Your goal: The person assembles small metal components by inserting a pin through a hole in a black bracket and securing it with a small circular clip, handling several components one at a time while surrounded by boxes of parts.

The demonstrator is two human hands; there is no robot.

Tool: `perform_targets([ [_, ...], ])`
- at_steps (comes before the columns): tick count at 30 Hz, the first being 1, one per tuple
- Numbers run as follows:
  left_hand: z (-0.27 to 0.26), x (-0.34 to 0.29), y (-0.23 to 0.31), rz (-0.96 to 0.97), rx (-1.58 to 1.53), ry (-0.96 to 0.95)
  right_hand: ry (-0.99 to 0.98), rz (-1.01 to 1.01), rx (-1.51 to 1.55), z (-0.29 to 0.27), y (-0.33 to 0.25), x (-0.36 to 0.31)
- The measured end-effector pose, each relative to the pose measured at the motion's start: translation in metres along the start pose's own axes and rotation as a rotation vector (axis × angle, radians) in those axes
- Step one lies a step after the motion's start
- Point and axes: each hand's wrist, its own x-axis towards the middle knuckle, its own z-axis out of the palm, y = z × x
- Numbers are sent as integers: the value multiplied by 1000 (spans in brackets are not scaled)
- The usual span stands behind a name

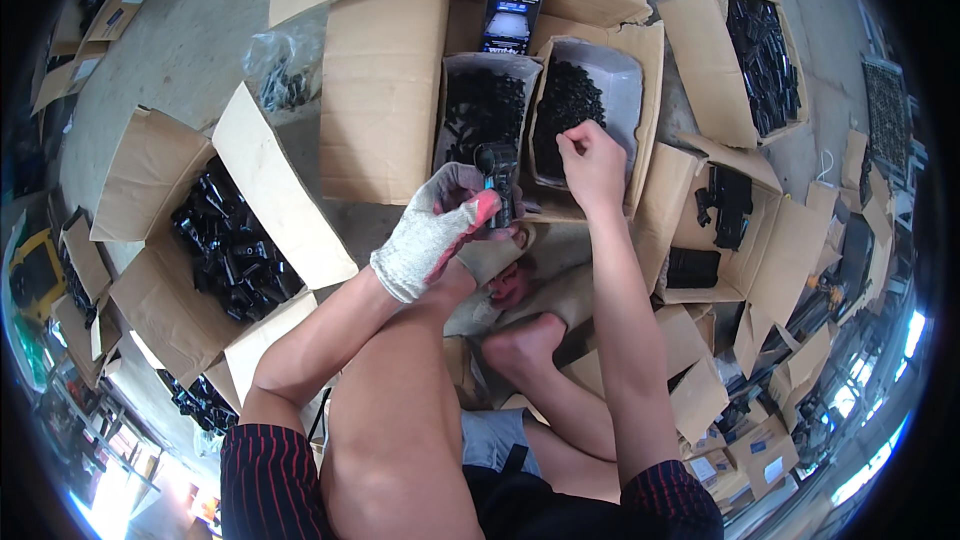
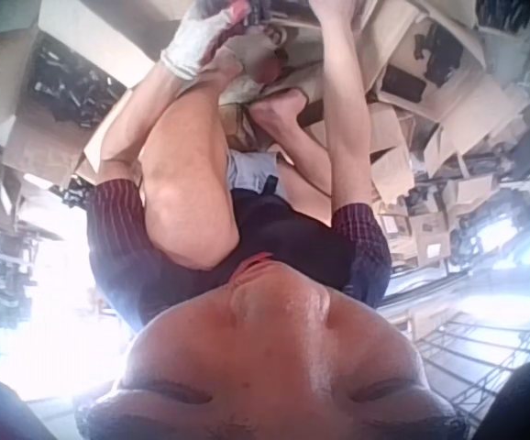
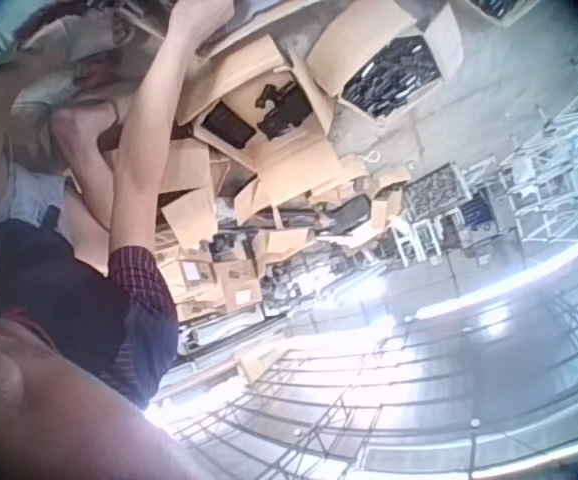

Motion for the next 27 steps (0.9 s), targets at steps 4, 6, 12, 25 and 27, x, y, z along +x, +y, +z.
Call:
perform_targets([
  [4, -9, 1, -7, 92, 60, 50, 0, -52, 724, -14, -51, -61],
  [6, -9, 2, -7, 115, 90, 82, -12, -136, 665, -17, -64, -83],
  [12, -4, 5, -13, 133, 170, 117, 117, -227, 574, -6, -74, -95],
  [25, 0, 3, -7, 175, 334, 195, 111, -127, 603, -1, -80, -100],
  [27, 2, 2, -6, 189, 344, 197, 120, -108, 587, -1, -82, -100],
])
